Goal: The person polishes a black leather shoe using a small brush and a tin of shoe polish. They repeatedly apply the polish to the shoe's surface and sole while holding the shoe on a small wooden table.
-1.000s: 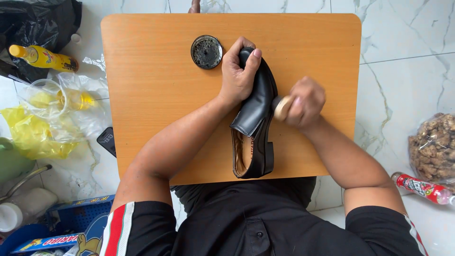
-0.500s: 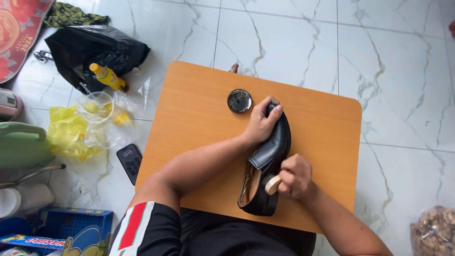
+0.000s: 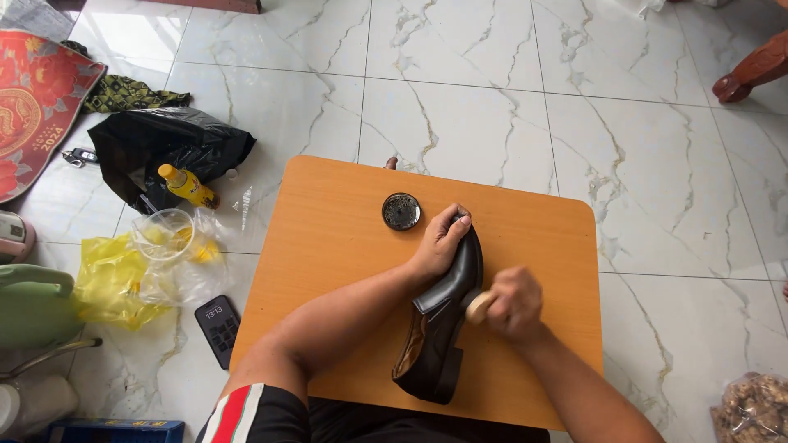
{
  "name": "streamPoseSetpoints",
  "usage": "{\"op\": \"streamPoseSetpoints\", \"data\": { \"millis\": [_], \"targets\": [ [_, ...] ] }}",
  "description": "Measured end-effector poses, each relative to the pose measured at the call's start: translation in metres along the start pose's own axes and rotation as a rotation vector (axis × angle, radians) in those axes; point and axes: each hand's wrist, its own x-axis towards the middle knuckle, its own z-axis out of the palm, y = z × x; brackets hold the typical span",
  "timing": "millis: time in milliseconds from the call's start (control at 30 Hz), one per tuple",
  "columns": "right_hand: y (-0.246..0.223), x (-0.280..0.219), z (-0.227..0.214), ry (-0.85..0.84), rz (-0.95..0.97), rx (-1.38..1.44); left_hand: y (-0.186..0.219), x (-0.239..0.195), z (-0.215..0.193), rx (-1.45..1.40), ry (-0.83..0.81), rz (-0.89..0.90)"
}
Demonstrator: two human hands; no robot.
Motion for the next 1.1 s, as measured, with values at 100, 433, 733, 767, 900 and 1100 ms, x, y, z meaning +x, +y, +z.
{"op": "streamPoseSetpoints", "data": {
  "millis": [100,433,733,767,900,1100],
  "targets": [
    [-0.001,-0.048,0.008,0.152,0.439,-0.255,0.002,-0.001,0.0,-0.009,0.0,-0.001],
    [0.002,-0.038,0.0,0.138,0.474,-0.267,0.004,0.004,-0.007,0.073,-0.27,-0.217],
    [0.004,-0.038,-0.005,0.096,0.453,-0.307,0.025,0.003,-0.005,0.118,-0.356,-0.23],
    [0.008,-0.031,-0.01,0.153,0.549,-0.297,0.027,0.003,-0.005,0.112,-0.368,-0.231],
    [-0.008,-0.034,-0.001,0.113,0.521,-0.299,0.047,0.002,-0.003,0.156,-0.444,-0.2],
    [-0.003,-0.04,-0.003,0.085,0.528,-0.206,0.058,-0.001,-0.005,0.259,-0.583,-0.227]
  ]
}}
